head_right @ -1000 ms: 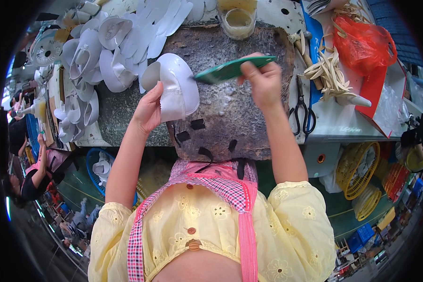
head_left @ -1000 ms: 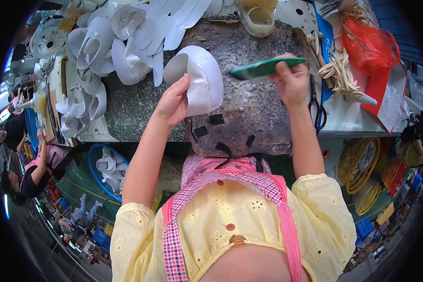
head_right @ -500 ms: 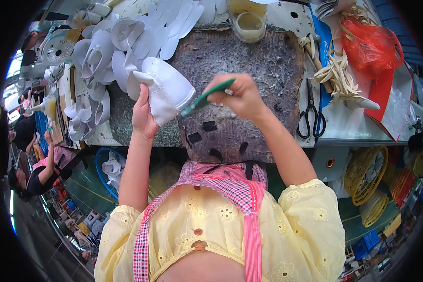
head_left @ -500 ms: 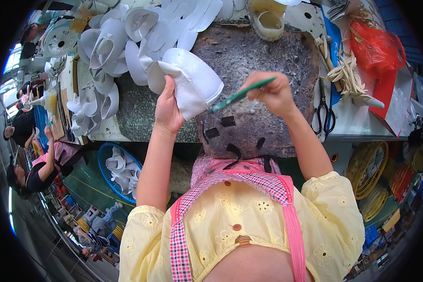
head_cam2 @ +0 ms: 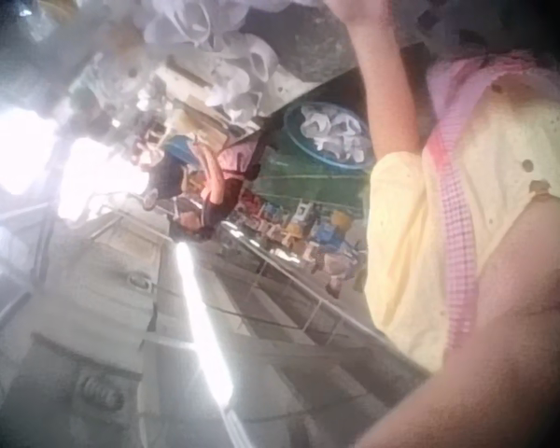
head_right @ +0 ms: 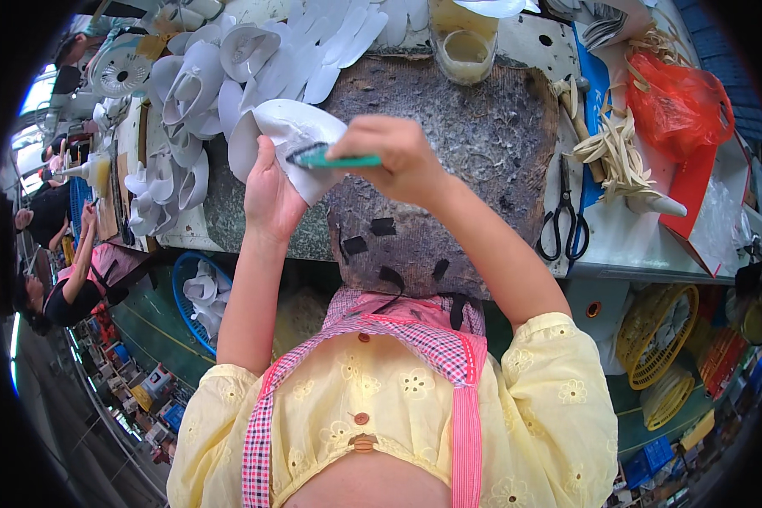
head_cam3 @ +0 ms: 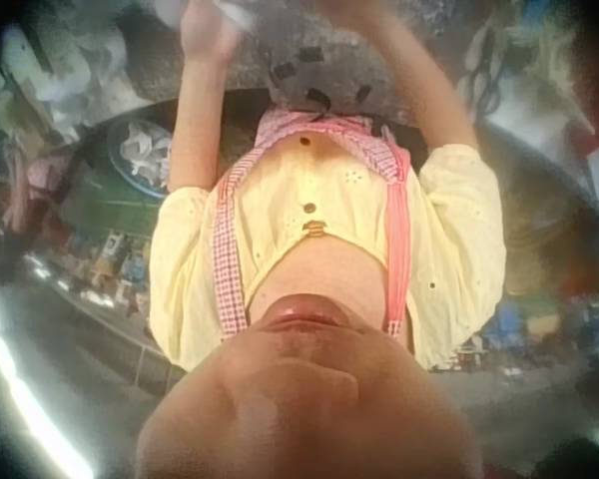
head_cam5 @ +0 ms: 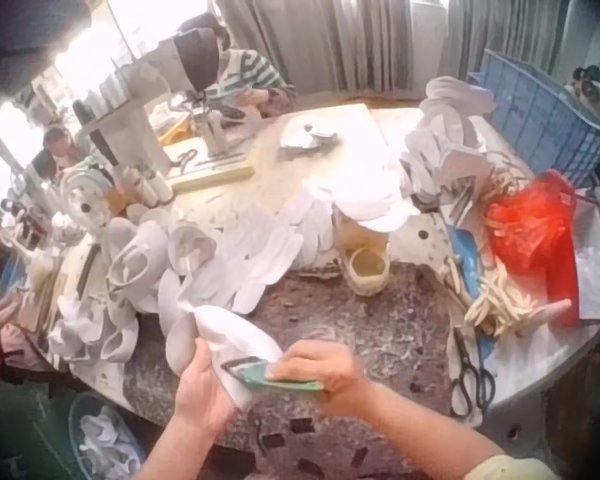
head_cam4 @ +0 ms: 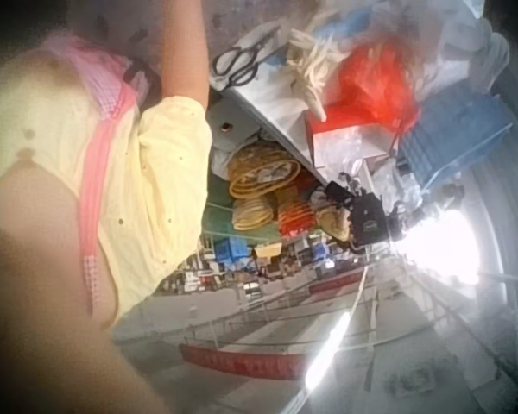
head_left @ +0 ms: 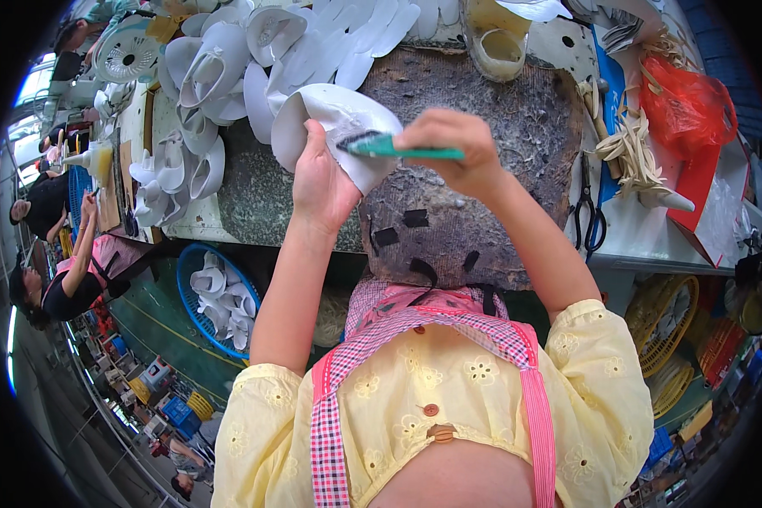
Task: The person applies adhesive to the inner edge of white shoe components using a brush.
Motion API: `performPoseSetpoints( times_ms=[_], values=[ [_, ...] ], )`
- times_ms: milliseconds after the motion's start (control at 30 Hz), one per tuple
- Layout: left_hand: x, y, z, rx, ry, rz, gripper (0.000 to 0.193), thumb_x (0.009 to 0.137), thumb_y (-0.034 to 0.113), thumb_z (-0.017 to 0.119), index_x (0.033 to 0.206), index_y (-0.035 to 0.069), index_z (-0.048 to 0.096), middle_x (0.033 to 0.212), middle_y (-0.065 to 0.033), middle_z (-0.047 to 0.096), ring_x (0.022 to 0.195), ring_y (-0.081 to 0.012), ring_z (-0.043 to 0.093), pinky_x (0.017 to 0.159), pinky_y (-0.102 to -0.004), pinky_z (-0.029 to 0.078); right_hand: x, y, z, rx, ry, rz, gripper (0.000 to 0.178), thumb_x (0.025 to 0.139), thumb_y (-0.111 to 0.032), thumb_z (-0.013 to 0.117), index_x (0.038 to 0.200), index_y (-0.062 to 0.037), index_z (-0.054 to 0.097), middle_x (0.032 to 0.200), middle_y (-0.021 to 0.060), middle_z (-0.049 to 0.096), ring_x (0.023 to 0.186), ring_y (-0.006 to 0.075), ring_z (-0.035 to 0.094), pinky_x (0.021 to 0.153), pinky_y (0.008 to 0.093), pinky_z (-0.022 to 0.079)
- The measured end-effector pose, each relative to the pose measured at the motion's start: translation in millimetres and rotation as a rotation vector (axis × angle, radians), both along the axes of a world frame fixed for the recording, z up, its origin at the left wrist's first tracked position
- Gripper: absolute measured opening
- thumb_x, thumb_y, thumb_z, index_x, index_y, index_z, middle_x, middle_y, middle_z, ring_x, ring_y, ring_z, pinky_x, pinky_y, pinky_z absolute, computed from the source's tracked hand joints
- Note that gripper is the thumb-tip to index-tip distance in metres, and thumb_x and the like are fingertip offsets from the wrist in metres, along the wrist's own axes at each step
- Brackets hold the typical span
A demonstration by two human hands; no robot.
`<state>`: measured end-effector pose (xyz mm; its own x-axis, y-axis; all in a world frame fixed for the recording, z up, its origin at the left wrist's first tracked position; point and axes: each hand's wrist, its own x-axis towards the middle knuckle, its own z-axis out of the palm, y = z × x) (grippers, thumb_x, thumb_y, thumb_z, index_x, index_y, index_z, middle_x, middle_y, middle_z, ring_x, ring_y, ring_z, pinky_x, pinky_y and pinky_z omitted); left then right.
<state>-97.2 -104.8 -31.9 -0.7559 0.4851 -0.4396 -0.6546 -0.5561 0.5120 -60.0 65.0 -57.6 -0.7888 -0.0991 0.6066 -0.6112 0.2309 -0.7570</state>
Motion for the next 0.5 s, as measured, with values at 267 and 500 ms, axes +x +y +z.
performPoseSetpoints(
  times_ms=[267,500],
  values=[
    [-6.5,-7.7,-31.6,-0.1,0.005,0.083,0.059,0.085,0.048,0.014,0.12,0.003,0.027,0.117,-0.0143,0.039,0.108,-0.0285,0.04,0.094,-0.0461,0.028,23.7,17.2,-33.5,-0.232,-0.313,-0.178,0.006,0.069,-0.002,0.06,0.075,-0.0011,0.057,0.063,0.0044,0.055,0.054,0.0116,0.05,0.049,0.0234,0.038],
    [-5.9,-8.4,-68.2,-0.557,0.102,-0.266,0.07,0.079,0.061,0.024,0.107,0.001,0.046,0.104,-0.011,0.051,0.101,-0.0212,0.046,0.088,-0.0313,0.033,19.9,8.8,-89.6,-0.528,-0.528,-0.262,0.008,0.074,-0.008,0.059,0.076,-0.0011,0.057,0.063,0.0006,0.052,0.054,0.0068,0.047,0.048,0.0206,0.037]
  ],
)
